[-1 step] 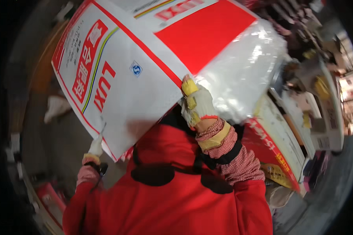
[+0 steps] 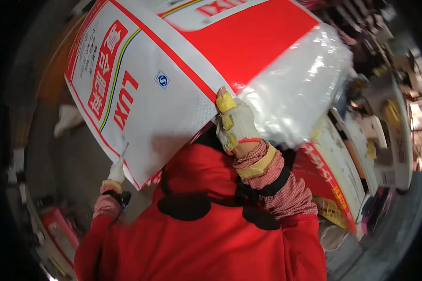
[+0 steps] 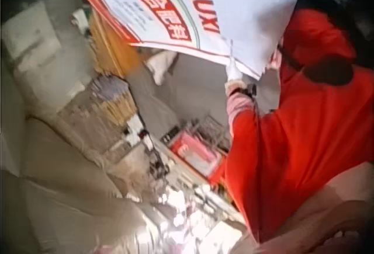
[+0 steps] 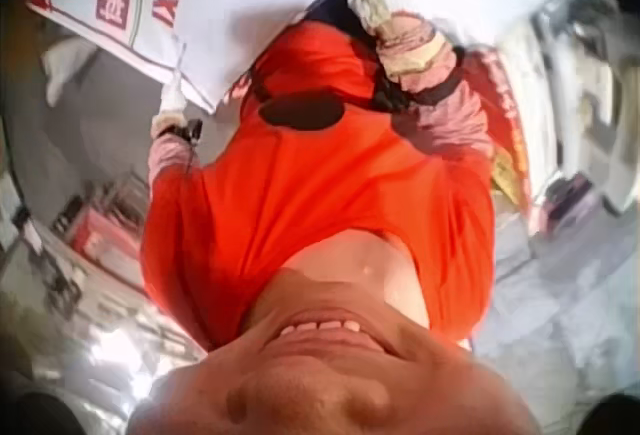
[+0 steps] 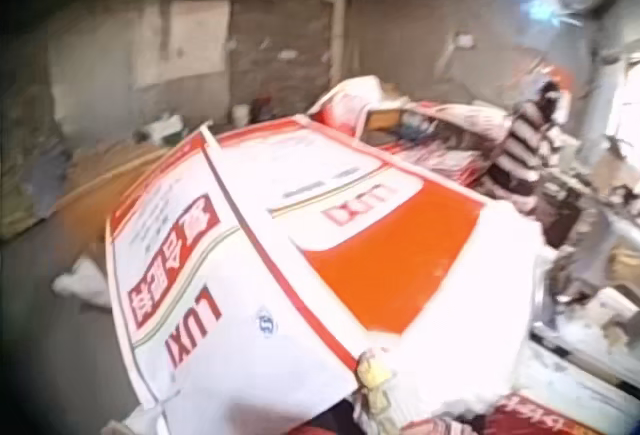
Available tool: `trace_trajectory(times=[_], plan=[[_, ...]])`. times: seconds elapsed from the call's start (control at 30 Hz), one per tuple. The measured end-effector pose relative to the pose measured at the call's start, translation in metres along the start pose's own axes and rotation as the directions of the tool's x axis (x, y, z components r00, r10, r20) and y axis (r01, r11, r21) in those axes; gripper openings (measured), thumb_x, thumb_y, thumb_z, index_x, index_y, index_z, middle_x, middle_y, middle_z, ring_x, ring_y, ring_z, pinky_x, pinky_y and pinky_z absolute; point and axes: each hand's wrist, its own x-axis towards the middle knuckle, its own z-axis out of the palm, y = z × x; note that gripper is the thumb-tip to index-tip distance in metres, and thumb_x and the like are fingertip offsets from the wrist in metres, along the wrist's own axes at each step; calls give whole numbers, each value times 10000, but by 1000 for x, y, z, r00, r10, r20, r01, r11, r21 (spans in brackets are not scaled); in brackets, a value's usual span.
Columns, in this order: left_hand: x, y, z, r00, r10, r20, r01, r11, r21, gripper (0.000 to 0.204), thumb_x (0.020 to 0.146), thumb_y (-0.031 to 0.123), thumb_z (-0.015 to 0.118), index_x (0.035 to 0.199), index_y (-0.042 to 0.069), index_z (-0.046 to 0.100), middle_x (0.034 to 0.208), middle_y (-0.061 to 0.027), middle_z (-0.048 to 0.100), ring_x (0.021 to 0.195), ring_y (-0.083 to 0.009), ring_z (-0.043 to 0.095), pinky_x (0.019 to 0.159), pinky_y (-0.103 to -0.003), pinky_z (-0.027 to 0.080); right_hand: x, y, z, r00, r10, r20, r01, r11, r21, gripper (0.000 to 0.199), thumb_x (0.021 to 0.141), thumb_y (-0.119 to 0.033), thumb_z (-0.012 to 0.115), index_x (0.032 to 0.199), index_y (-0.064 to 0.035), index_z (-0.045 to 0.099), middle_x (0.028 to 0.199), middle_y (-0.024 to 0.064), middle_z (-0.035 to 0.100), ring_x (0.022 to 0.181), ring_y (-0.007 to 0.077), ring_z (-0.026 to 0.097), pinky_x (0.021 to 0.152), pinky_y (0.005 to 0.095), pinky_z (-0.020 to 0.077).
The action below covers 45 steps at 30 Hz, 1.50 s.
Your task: Fold the top of large plastic fertilizer bags and feed them through a sealing machine.
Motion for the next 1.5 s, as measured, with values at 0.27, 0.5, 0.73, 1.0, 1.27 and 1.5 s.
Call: trace_trajectory(times=[0.27, 0.5, 0.73, 1.0, 1.27, 1.5], plan=[[-34, -3, 28, 668, -727, -157, 379, 515, -769, 365, 879, 273, 509, 1015, -61, 566, 862, -148, 635, 760, -248, 612, 687, -357, 472, 95, 104, 75, 928, 355, 114, -303, 539, 786, 271, 876, -198, 539, 1045, 14, 534, 997, 132, 573, 878, 216, 553, 781, 330, 471], [11, 26, -1, 638, -723, -266, 560, 672, -484, 409, 853, 373, 500, 850, -27, 581, 817, -245, 597, 780, -378, 593, 681, -413, 452, 209, 132, 72, 984, 161, -71, -142, 965, 221, 290, 797, -267, 631, 1023, -96, 574, 982, 151, 611, 830, 327, 608, 738, 435, 481], [50, 29, -29, 733, -654, -191, 623, 756, -199, 384, 846, 373, 485, 910, 5, 579, 931, -253, 587, 914, -414, 551, 774, -461, 436, 128, 131, 49, 929, 179, 324, -362, 626, 691, 331, 799, -286, 632, 1065, -108, 548, 1055, 162, 578, 895, 332, 593, 780, 485, 471], [89, -21, -2, 757, -627, -184, 620, 778, -103, 412, 830, 384, 505, 953, -1, 588, 936, -242, 596, 905, -401, 562, 790, -446, 442, 78, 119, 15, 809, -1, 588, -574, 222, 789, 453, 845, -377, 512, 1203, -105, 452, 1243, 146, 467, 1105, 344, 483, 917, 553, 382], [85, 79, -81, 791, -428, -438, 459, 887, -37, 853, 630, 342, 737, 1314, 42, 323, 1295, -215, 354, 1216, -351, 346, 980, -414, 341, 14, 38, -11, 928, 125, 351, -367, 476, 799, 322, 892, -139, 494, 1174, 15, 458, 1118, 175, 521, 898, 241, 578, 761, 326, 526], [53, 369, -168, 301, 709, -637, -816, 538, 213, 398, 678, 255, 689, 997, 36, 595, 1086, -100, 524, 976, -258, 504, 861, -368, 373, -40, 38, -40, 778, -211, 591, 269, 963, -10, 314, 844, -90, 538, 1123, 40, 477, 1008, 88, 569, 906, 181, 574, 791, 292, 471]])
